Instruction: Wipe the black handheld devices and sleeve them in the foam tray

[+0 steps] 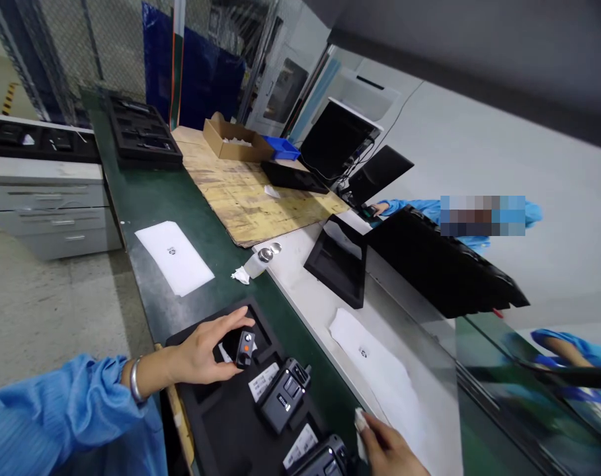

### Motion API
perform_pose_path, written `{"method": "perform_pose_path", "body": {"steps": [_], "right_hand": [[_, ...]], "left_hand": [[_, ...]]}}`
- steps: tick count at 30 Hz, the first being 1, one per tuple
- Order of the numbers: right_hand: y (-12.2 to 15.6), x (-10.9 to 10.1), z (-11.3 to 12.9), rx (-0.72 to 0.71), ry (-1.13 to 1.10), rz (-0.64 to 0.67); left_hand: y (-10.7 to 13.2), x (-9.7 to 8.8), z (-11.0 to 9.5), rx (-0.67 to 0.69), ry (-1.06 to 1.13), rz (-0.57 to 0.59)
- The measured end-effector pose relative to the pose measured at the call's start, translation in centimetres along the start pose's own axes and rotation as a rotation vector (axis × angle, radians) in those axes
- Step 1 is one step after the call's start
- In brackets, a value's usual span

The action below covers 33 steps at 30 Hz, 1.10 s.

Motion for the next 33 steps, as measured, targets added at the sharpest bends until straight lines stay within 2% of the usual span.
{"method": "perform_pose_path", "body": {"steps": [2,4,7,9,10,13,18,20,23,26,29,31,33], "right_hand": [[0.5,-2.1,6.0,-0.226,-0.175,-0.168],[1.1,-3.5,13.2,-0.531,-0.281,-0.252],[1.6,-3.6,23.0,-0.895,-0.305,-0.236],[1.6,-3.0,27.1,-1.046,-0.282,-0.180],[1.6,-2.6,28.4,-1.095,-0.258,-0.147],[1.7,-2.2,29.5,-1.171,-0.180,-0.074],[1.9,-2.6,27.4,-1.270,-0.104,-0.016],[1.5,-2.5,26.3,-1.267,-0.041,-0.026],[0.5,-2.7,25.6,-1.165,-0.031,-0.122],[0.5,-2.9,26.9,-1.117,-0.153,-0.172],[1.7,-2.7,28.8,-1.201,-0.183,-0.093],[2.2,-2.8,28.9,-1.251,-0.150,-0.048],[1.8,-2.8,27.7,-1.274,-0.083,-0.029]], "left_hand": [[-0.1,0.0,0.0,0.007,-0.005,0.000],[-0.2,0.1,-0.1,0.016,-0.009,0.010],[-0.4,0.2,-0.2,0.009,-0.014,0.020],[-0.4,0.2,-0.1,0.001,-0.017,0.019],[-0.4,0.2,-0.1,0.005,-0.013,0.017],[-0.3,0.4,0.0,0.045,-0.001,0.020],[-0.1,0.3,0.2,0.065,-0.009,0.009],[-0.1,0.2,0.2,0.038,-0.006,0.001],[-0.2,0.2,0.1,0.044,0.000,0.016],[-0.3,0.3,0.2,0.029,-0.004,0.025],[-0.4,0.3,0.3,0.014,0.002,0.024],[-0.3,0.3,0.3,0.037,0.011,0.027],[-0.3,0.3,0.4,0.028,0.016,0.018]]}}
Point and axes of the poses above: each hand's wrist, its own y-axis away from the middle knuckle, its own x-axis out of the palm, z = x × y, the point moved 5 cm from there along -y, towards the middle knuckle, and after that the axes turned 5 degrees about z, right-handed, at the moved point
